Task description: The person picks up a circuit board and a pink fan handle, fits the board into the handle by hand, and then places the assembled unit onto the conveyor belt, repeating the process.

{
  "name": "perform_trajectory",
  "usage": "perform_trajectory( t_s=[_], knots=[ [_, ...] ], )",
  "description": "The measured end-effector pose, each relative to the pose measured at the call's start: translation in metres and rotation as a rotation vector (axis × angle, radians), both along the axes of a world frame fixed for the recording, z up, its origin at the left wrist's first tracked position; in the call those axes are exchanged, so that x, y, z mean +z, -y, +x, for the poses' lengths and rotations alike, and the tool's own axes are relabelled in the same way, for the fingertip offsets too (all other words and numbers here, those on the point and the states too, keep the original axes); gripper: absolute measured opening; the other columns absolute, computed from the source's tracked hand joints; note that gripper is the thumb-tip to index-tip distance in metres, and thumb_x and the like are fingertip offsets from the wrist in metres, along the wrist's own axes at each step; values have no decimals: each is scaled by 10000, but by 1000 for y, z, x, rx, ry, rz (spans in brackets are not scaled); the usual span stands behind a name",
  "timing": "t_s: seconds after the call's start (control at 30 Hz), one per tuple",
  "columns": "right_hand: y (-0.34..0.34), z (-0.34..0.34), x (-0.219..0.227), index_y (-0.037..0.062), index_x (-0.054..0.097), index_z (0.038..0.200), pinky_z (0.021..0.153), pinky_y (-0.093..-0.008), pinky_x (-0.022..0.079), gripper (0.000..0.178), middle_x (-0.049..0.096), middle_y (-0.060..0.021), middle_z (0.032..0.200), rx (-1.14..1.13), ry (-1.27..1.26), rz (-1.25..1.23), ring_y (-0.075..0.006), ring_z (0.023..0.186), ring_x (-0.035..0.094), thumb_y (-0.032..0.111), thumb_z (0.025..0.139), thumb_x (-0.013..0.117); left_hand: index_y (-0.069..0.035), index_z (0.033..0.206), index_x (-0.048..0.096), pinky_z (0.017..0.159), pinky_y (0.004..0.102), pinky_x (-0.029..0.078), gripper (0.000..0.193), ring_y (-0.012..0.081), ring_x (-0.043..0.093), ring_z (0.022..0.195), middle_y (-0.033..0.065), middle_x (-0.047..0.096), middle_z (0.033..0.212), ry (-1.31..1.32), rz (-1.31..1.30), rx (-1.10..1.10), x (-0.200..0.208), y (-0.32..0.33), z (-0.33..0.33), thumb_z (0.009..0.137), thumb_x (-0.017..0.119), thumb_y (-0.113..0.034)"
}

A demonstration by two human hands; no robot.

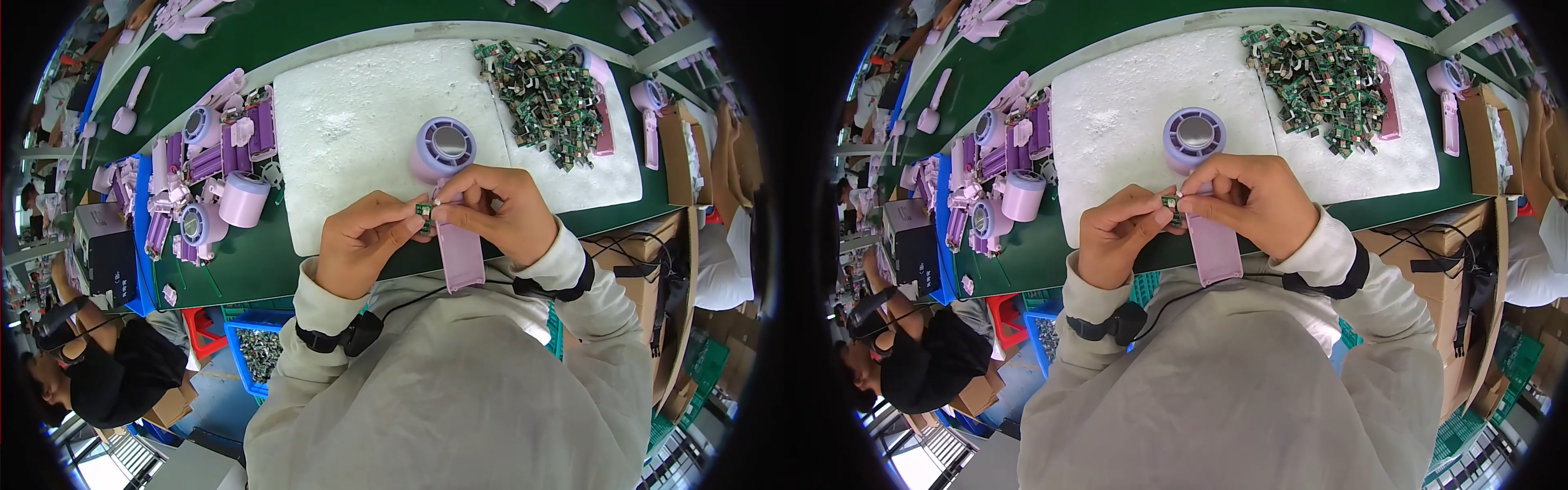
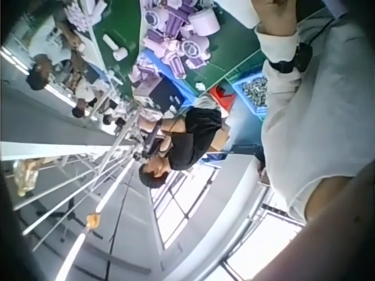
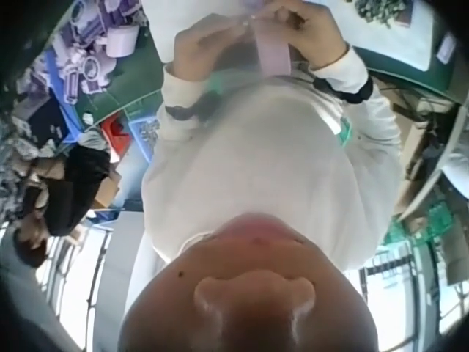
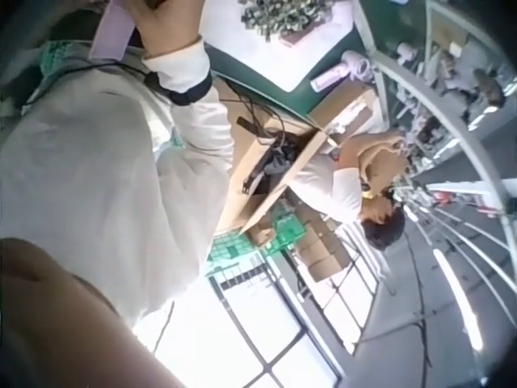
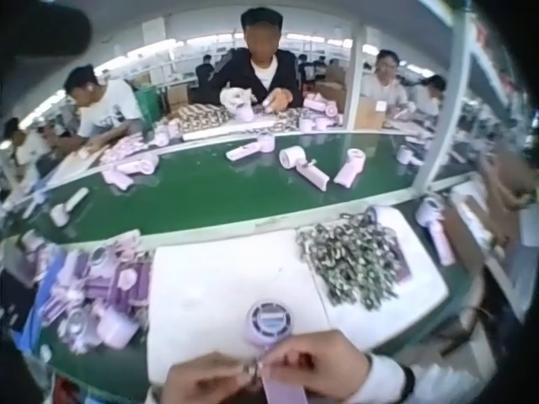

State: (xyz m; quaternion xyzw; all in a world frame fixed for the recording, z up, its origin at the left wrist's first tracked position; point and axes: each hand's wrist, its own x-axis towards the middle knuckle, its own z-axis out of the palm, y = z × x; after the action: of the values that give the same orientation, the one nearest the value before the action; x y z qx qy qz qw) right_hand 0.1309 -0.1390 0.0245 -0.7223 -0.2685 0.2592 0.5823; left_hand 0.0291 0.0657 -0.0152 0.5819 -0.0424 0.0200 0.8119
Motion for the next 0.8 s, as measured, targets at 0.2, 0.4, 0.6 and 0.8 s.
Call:
perform_trajectory(
  t_s=[0.2, 0.4, 0.6, 0.8],
  knots=[
    [-2, 0, 2, 28, 731, 1018, 545, -241, 322, 162, 493, 45, 640, -27, -1, -17, -46, 586, 398, 28, 863, 778, 7, 1248, 652, 889, 378, 628, 284, 261, 692, 1050, 173, 661, 1156, -2, -8, 19, -1, -1, 2, 981, 587, 76],
    [-2, 1, 8, 58, 758, 1024, 543, -272, 395, 205, 583, -15, 691, 71, 441, 69, -112, 558, 501, 26, 822, 775, 7, 1273, 628, 928, 410, 620, 299, 274, 671, 1117, 191, 648, 1233, -80, 1, 104, 1, 3, -3, 986, 577, 74],
    [2, 9, 10, 65, 758, 970, 541, -293, 439, 161, 596, -46, 705, 168, 557, 58, -160, 577, 559, 31, 813, 762, 28, 1271, 620, 925, 389, 617, 295, 255, 671, 1112, 173, 654, 1218, -30, 3, 137, 1, 12, -6, 984, 576, 79],
    [1, 1, 9, 42, 709, 917, 531, -289, 452, 141, 576, -50, 709, 36, 489, -91, -171, 607, 574, 27, 787, 763, 35, 1255, 651, 886, 311, 591, 293, 211, 685, 1030, 146, 663, 1141, 39, 186, 225, 1, 27, -8, 970, 602, 85]
  ],
)
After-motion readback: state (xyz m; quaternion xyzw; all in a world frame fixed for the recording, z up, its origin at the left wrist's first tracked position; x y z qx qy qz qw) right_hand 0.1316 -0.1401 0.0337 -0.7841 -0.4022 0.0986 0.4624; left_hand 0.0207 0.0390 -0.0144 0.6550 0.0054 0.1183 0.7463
